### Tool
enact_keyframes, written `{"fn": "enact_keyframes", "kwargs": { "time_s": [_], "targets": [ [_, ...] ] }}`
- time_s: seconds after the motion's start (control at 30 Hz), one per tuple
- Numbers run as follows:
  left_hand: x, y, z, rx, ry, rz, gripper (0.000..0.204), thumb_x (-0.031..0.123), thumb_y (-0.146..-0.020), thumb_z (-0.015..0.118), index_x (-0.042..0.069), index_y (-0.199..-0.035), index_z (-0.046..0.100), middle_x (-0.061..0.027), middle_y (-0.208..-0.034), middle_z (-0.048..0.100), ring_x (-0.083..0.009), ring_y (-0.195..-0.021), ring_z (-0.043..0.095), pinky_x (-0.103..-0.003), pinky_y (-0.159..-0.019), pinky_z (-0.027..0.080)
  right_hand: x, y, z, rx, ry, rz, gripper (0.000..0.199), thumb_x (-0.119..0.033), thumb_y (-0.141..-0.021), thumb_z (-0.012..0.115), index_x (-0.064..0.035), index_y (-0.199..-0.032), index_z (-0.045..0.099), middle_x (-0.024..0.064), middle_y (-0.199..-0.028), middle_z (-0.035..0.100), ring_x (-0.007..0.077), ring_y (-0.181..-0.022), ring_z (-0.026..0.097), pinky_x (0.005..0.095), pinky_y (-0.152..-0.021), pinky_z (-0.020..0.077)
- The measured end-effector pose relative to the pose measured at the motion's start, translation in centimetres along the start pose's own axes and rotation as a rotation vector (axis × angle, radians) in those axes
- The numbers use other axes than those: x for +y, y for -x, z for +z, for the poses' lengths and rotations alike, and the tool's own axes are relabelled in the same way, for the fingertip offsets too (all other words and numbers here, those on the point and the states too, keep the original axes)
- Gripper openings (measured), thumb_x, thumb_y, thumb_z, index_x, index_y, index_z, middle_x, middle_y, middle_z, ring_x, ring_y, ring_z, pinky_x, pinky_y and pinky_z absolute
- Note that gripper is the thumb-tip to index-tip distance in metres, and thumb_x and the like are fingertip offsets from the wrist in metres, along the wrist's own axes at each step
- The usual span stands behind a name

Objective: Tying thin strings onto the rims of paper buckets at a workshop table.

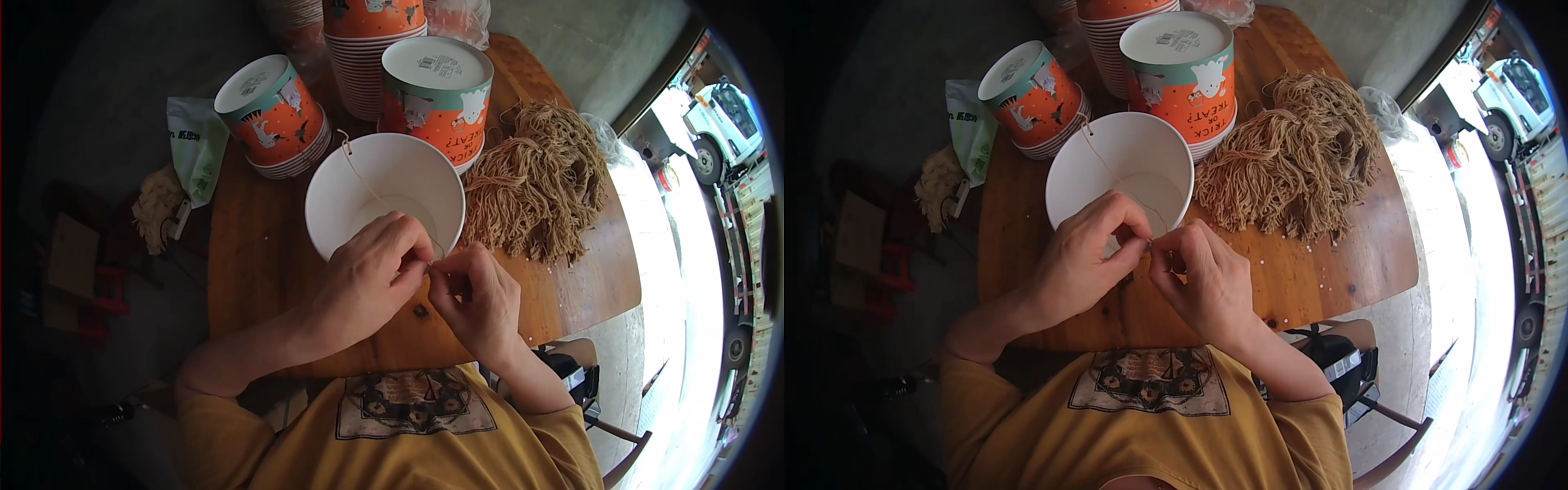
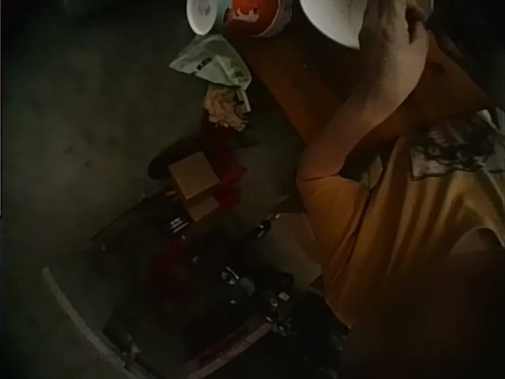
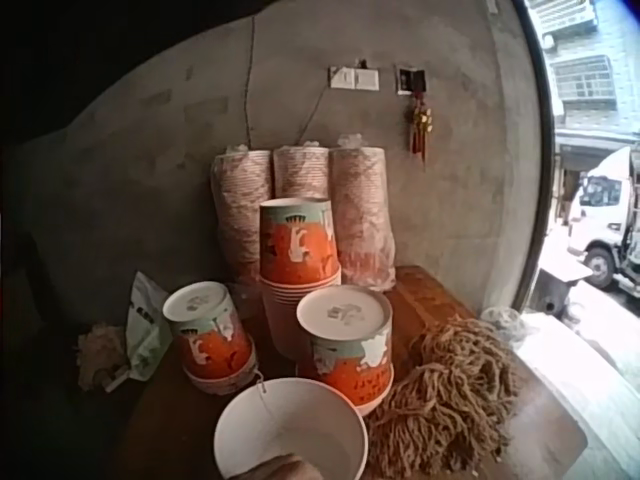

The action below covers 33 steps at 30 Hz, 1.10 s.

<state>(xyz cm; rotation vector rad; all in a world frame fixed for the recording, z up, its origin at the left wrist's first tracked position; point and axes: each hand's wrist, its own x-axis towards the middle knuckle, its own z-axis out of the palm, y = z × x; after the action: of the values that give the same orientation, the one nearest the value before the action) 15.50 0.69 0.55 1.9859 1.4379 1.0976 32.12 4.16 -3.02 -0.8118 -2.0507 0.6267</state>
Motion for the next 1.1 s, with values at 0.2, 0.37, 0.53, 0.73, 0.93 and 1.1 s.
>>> {"fn": "enact_keyframes", "kwargs": {
  "time_s": [0.2, 0.37, 0.53, 0.73, 0.93, 1.1],
  "targets": [
    [-0.1, -0.1, -0.2, -0.044, 0.050, -0.064, 0.016, -0.008, -0.079, 0.058, 0.002, -0.089, 0.050, -0.0060, -0.087, 0.056, -0.0145, -0.082, 0.058, -0.027, -0.071, 0.049, 0.0, 0.0, 0.0, -0.003, -0.023, 0.007, 0.019, -0.004, -0.076, 0.069, -0.0066, -0.087, 0.053, 0.0048, -0.072, 0.055, 0.0170, -0.059, 0.060, 0.0290, -0.052, 0.0486],
    [-0.1, -0.5, -0.4, -0.106, 0.278, -0.257, 0.017, -0.005, -0.081, 0.058, 0.003, -0.091, 0.047, -0.0038, -0.086, 0.055, -0.0103, -0.080, 0.056, -0.026, -0.070, 0.048, -0.2, -0.2, 0.0, 0.004, -0.065, 0.064, 0.016, -0.005, -0.078, 0.068, -0.0054, -0.085, 0.054, 0.0053, -0.070, 0.056, 0.0161, -0.058, 0.061, 0.0284, -0.052, 0.0485],
    [-0.4, -1.4, -0.9, -0.165, 0.511, -0.403, 0.016, -0.002, -0.082, 0.059, 0.003, -0.091, 0.046, -0.0021, -0.086, 0.055, -0.0075, -0.080, 0.054, -0.024, -0.070, 0.047, -0.2, -0.2, -0.1, 0.027, -0.158, 0.187, 0.014, -0.005, -0.080, 0.067, -0.0051, -0.084, 0.053, 0.0050, -0.067, 0.057, 0.0134, -0.054, 0.059, 0.0268, -0.051, 0.0473],
    [-0.5, -2.5, -1.6, -0.246, 0.689, -0.601, 0.018, 0.000, -0.082, 0.061, 0.004, -0.095, 0.049, -0.0032, -0.089, 0.057, -0.0089, -0.083, 0.055, -0.023, -0.075, 0.046, 0.1, -0.1, 0.1, 0.057, -0.152, 0.197, 0.015, -0.006, -0.081, 0.067, -0.0054, -0.084, 0.052, 0.0051, -0.066, 0.055, 0.0129, -0.052, 0.056, 0.0260, -0.049, 0.0455],
    [-0.5, -3.0, -1.8, -0.267, 0.750, -0.720, 0.021, -0.005, -0.079, 0.059, 0.005, -0.095, 0.049, -0.0047, -0.091, 0.057, -0.0102, -0.086, 0.057, -0.024, -0.078, 0.049, 0.1, -0.4, -0.2, 0.044, -0.049, 0.087, 0.013, -0.004, -0.080, 0.067, -0.0060, -0.086, 0.055, 0.0047, -0.068, 0.055, 0.0132, -0.052, 0.053, 0.0268, -0.047, 0.0438],
    [-0.5, -3.1, -1.5, -0.253, 0.785, -0.724, 0.018, -0.004, -0.079, 0.058, 0.004, -0.093, 0.050, -0.0048, -0.089, 0.058, -0.0100, -0.083, 0.057, -0.023, -0.075, 0.047, 0.2, -0.3, 0.2, 0.087, -0.075, 0.059, 0.015, -0.003, -0.079, 0.068, -0.0061, -0.087, 0.056, 0.0036, -0.070, 0.057, 0.0136, -0.054, 0.055, 0.0267, -0.048, 0.0451]
  ]
}}
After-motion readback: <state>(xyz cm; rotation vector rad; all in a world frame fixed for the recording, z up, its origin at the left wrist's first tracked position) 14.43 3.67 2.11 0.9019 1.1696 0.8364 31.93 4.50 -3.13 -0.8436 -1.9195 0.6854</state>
